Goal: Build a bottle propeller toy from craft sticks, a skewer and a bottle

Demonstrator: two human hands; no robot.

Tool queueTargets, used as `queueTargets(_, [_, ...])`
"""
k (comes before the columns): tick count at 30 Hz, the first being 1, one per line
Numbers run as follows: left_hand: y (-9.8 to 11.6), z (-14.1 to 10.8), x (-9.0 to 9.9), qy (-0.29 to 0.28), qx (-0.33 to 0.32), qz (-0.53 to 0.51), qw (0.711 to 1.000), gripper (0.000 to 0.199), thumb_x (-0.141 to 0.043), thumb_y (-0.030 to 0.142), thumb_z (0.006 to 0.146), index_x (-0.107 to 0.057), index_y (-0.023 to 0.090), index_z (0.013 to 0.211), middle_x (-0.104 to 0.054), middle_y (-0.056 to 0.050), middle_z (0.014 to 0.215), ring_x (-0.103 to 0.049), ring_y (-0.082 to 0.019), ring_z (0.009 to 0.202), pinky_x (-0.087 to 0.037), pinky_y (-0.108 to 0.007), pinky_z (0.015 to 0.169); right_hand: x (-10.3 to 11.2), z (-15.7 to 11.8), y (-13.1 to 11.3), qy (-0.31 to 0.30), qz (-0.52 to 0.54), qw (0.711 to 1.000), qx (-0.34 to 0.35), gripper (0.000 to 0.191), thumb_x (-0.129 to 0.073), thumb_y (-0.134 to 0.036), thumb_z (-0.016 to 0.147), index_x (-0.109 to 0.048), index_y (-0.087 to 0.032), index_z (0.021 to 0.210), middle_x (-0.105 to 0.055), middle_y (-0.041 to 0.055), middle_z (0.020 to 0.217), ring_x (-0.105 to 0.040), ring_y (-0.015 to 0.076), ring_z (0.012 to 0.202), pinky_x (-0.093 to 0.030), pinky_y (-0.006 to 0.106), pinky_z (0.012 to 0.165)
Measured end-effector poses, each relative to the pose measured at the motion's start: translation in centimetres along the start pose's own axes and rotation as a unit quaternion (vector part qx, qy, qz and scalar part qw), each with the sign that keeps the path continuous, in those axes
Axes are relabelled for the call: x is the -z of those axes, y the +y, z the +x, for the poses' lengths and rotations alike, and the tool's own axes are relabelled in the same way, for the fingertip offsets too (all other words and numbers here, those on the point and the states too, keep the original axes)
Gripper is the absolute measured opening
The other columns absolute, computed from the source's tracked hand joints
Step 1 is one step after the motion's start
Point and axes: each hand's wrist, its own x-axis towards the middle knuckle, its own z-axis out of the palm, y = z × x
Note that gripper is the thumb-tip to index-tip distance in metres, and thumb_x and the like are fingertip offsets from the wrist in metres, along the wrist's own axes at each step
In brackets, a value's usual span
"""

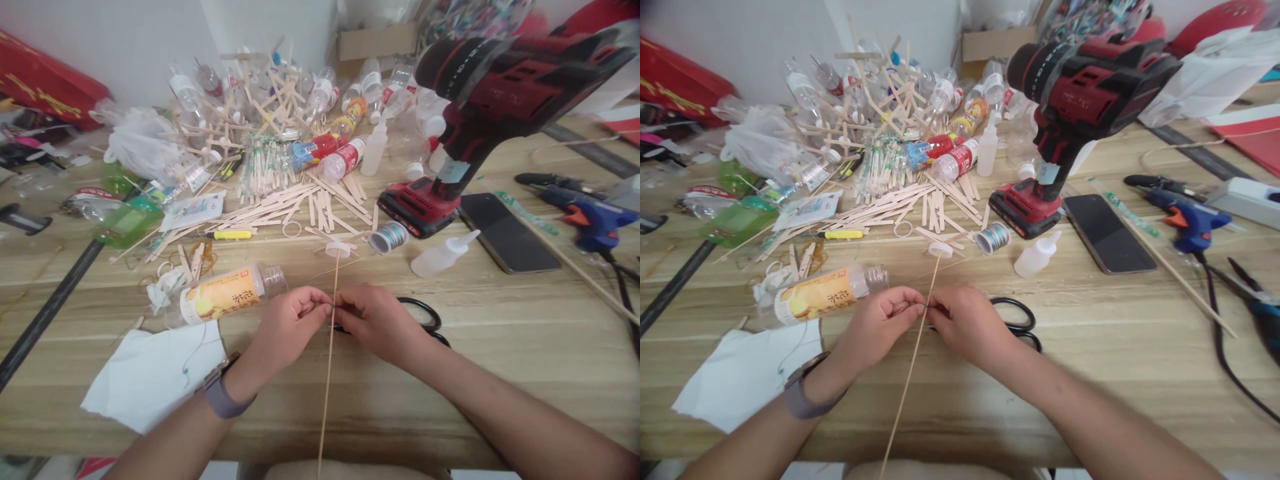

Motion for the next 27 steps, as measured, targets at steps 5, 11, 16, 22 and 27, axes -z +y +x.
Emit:
queueTargets(5, [-0.2, 0.2, 0.2, -0.028, -0.011, -0.005, 1.0, 0.014, -0.055, 0.03, 0.082, -0.062, 0.018, 0.081, -0.062, 0.002, 0.064, -0.054, -0.013, 0.059, -0.039, -0.022, 0.054, 0.1, 0.0, 0.1, 0.003, -0.003, 1.0, 0.005, 0.026, -0.056, -0.012, 0.08, -0.051, -0.019, 0.055, -0.051, -0.0036, 0.052, -0.045, 0.0116, 0.053, -0.029, 0.023, 0.052])
queueTargets(11, [-0.5, 0.3, 0.5, -0.049, -0.034, -0.007, 0.998, 0.015, -0.053, 0.032, 0.086, -0.058, 0.018, 0.085, -0.061, 0.001, 0.07, -0.055, -0.014, 0.064, -0.041, -0.023, 0.058, 0.0, -0.1, -0.1, 0.005, 0.003, 1.0, 0.014, 0.025, -0.057, -0.013, 0.082, -0.051, -0.018, 0.058, -0.05, -0.004, 0.053, -0.044, 0.011, 0.053, -0.027, 0.023, 0.052])
queueTargets(16, [-0.4, 0.1, 0.5, -0.062, -0.03, -0.04, 0.997, 0.017, -0.052, 0.035, 0.087, -0.056, 0.018, 0.086, -0.057, 0.002, 0.069, -0.051, -0.013, 0.063, -0.038, -0.023, 0.057, 0.2, 0.0, 0.1, -0.012, 0.013, 1.0, 0.012, 0.025, -0.056, -0.017, 0.085, -0.052, -0.018, 0.06, -0.05, -0.0046, 0.054, -0.044, 0.0103, 0.052, -0.027, 0.022, 0.05])
queueTargets(22, [0.1, -0.2, 0.4, -0.037, -0.016, -0.05, 0.998, 0.016, -0.049, 0.035, 0.087, -0.052, 0.02, 0.081, -0.038, 0.008, 0.058, -0.032, -0.009, 0.05, -0.029, -0.022, 0.05, 3.1, 0.0, -0.1, -0.009, -0.052, 0.998, 0.023, 0.013, -0.058, -0.022, 0.086, -0.064, -0.019, 0.074, -0.065, -0.0001, 0.068, -0.057, 0.0146, 0.063, -0.036, 0.024, 0.055])
queueTargets(27, [0.4, -0.2, 0.3, -0.036, 0.012, -0.067, 0.997, 0.013, -0.051, 0.032, 0.083, -0.051, 0.019, 0.081, -0.042, 0.007, 0.061, -0.037, -0.009, 0.053, -0.031, -0.022, 0.051, 4.9, -2.5, -3.1, 0.071, -0.021, 0.983, 0.168, 0.015, -0.05, -0.018, 0.091, -0.065, -0.023, 0.089, -0.07, 0.0003, 0.079, -0.063, 0.0135, 0.07, -0.045, 0.023, 0.061])
